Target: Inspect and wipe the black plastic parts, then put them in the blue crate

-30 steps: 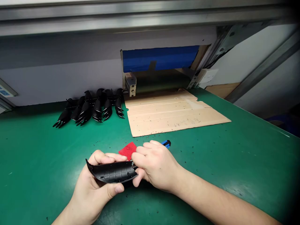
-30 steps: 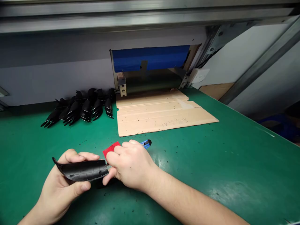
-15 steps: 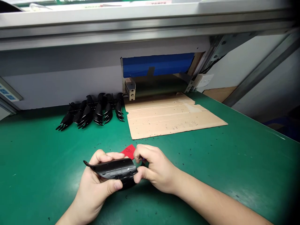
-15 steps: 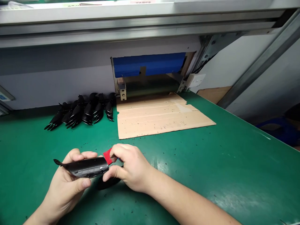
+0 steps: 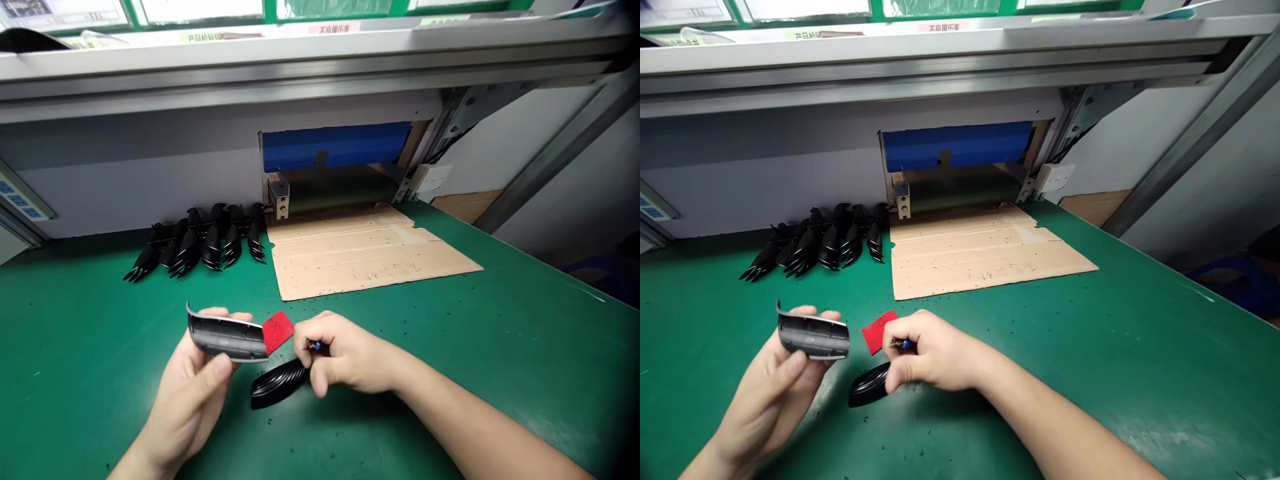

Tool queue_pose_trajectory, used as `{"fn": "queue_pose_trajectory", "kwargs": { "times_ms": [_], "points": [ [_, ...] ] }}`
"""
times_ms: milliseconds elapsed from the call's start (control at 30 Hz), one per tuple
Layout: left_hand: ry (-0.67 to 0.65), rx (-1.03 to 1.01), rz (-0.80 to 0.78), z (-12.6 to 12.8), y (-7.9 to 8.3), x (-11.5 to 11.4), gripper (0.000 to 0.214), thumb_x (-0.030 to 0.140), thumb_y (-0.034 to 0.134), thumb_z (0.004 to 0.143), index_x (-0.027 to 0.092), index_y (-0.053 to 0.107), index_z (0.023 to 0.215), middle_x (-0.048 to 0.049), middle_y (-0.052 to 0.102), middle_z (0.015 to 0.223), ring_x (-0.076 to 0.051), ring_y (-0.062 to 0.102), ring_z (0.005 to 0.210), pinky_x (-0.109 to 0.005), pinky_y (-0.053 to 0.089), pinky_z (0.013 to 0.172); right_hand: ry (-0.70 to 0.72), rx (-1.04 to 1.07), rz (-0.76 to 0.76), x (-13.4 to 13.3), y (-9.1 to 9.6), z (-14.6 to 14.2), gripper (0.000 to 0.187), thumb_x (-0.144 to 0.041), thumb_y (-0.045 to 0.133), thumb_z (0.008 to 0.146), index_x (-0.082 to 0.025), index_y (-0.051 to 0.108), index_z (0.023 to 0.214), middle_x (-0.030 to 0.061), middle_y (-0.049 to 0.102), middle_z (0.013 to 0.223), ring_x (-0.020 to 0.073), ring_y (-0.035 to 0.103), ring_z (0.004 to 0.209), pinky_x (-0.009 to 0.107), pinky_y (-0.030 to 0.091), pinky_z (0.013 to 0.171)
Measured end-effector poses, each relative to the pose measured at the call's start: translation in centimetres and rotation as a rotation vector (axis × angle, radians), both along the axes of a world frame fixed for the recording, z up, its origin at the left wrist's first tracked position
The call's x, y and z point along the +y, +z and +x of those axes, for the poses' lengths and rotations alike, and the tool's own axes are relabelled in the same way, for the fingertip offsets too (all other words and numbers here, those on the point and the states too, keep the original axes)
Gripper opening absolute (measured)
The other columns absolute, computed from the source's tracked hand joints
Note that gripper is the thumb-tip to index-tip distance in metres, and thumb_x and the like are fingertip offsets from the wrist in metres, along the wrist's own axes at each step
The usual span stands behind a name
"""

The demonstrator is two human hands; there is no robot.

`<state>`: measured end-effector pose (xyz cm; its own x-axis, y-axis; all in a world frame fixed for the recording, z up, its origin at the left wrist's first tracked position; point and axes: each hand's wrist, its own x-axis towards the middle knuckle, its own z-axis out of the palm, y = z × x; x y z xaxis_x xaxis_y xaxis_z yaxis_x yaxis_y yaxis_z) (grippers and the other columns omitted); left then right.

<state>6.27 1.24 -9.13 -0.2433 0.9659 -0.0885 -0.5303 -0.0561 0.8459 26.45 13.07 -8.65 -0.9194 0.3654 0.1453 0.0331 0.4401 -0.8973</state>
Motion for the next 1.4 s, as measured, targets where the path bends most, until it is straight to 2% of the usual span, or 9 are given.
{"fn": "queue_pose_trajectory", "kwargs": {
  "times_ms": [100,200,433,600,700,800,900,1200,1400],
  "points": [
    [0.013,-0.142,-0.113,-0.7,0.6,0.6,0.032,0.027,0.061,0.077,0.025,0.055,0.108,-0.0051,0.06,0.1,-0.021,0.058,0.09,-0.038,0.053,0.083,-0.061,-0.232,0.328,0.7,-0.1,0.6,0.04,-0.041,0.088,0.068,-0.021,0.062,0.09,-0.0041,0.056,0.082,0.0143,0.051,0.071,0.022,0.036,0.06],
    [-0.037,-0.19,-0.192,-1.0,0.2,1.0,0.011,0.022,0.055,0.075,0.021,0.055,0.085,-0.0026,0.054,0.086,-0.019,0.056,0.084,-0.037,0.051,0.08,-0.081,-0.377,0.571,0.9,-0.8,0.7,0.029,-0.011,0.084,0.071,-0.024,0.064,0.089,-0.0046,0.057,0.08,0.0153,0.055,0.074,0.024,0.037,0.065],
    [-0.313,0.721,-0.203,0.2,-0.6,1.0,0.019,0.031,0.066,0.077,0.02,0.061,0.092,-0.0007,0.057,0.084,-0.014,0.045,0.068,-0.023,0.036,0.06,-0.091,-0.199,0.609,0.5,-0.5,0.3,0.024,-0.001,0.061,0.084,-0.023,0.064,0.094,-0.0046,0.056,0.08,0.0127,0.053,0.075,0.025,0.036,0.07],
    [-0.56,0.7,-0.182,1.3,-0.5,0.6,0.022,0.028,0.075,0.069,0.016,0.062,0.081,0.0033,0.051,0.07,-0.013,0.041,0.066,-0.022,0.03,0.056,-0.2,-0.017,0.61,-0.7,-0.7,-0.5,0.017,-0.011,0.049,0.092,-0.021,0.062,0.097,-0.0013,0.057,0.08,0.0147,0.052,0.074,0.028,0.033,0.068],
    [-0.453,0.637,-0.155,1.1,-0.8,0.7,0.024,0.032,0.073,0.073,0.016,0.064,0.089,0.0018,0.058,0.077,-0.014,0.048,0.071,-0.023,0.037,0.063,-0.358,0.097,0.541,-1.2,-1.0,-0.9,0.017,-0.034,0.048,0.1,-0.022,0.057,0.109,0.0021,0.059,0.093,0.0181,0.052,0.083,0.031,0.036,0.074],
    [-0.173,0.394,-0.124,0.8,-1.0,0.7,0.041,0.037,0.073,0.075,0.022,0.059,0.111,-0.0033,0.065,0.106,-0.021,0.057,0.101,-0.029,0.043,0.089,-0.431,0.123,0.498,-1.5,-1.1,-1.2,0.052,-0.067,0.043,0.094,-0.021,0.052,0.117,0.0054,0.056,0.099,0.0217,0.05,0.085,0.033,0.037,0.077],
    [0.03,0.147,-0.092,1.0,-0.9,0.5,0.057,0.036,0.076,0.072,0.026,0.05,0.122,-0.0065,0.062,0.121,-0.025,0.052,0.119,-0.037,0.037,0.104,-0.431,0.063,0.603,-1.9,-1.3,-1.5,0.068,-0.078,0.029,0.09,-0.019,0.056,0.112,0.0048,0.054,0.088,0.0222,0.047,0.077,0.033,0.033,0.069],
    [0.05,0.068,-0.051,1.5,-1.4,-0.5,0.058,0.031,0.076,0.073,0.024,0.048,0.123,-0.0101,0.062,0.121,-0.029,0.055,0.116,-0.041,0.044,0.101,-0.537,-0.044,0.885,-2.0,-1.5,-2.0,0.089,-0.073,-0.005,0.09,-0.014,0.061,0.09,0.0054,0.048,0.077,0.0198,0.04,0.069,0.031,0.023,0.062],
    [0.05,0.148,-0.032,1.1,-2.5,-0.9,0.059,0.034,0.074,0.075,0.025,0.047,0.127,-0.0109,0.062,0.119,-0.031,0.056,0.114,-0.048,0.04,0.103,-0.545,0.009,0.975,-2.1,-1.6,-2.2,0.078,-0.069,-0.001,0.095,-0.016,0.049,0.067,0.0015,0.044,0.068,0.0158,0.033,0.06,0.03,0.018,0.058]
  ]
}}
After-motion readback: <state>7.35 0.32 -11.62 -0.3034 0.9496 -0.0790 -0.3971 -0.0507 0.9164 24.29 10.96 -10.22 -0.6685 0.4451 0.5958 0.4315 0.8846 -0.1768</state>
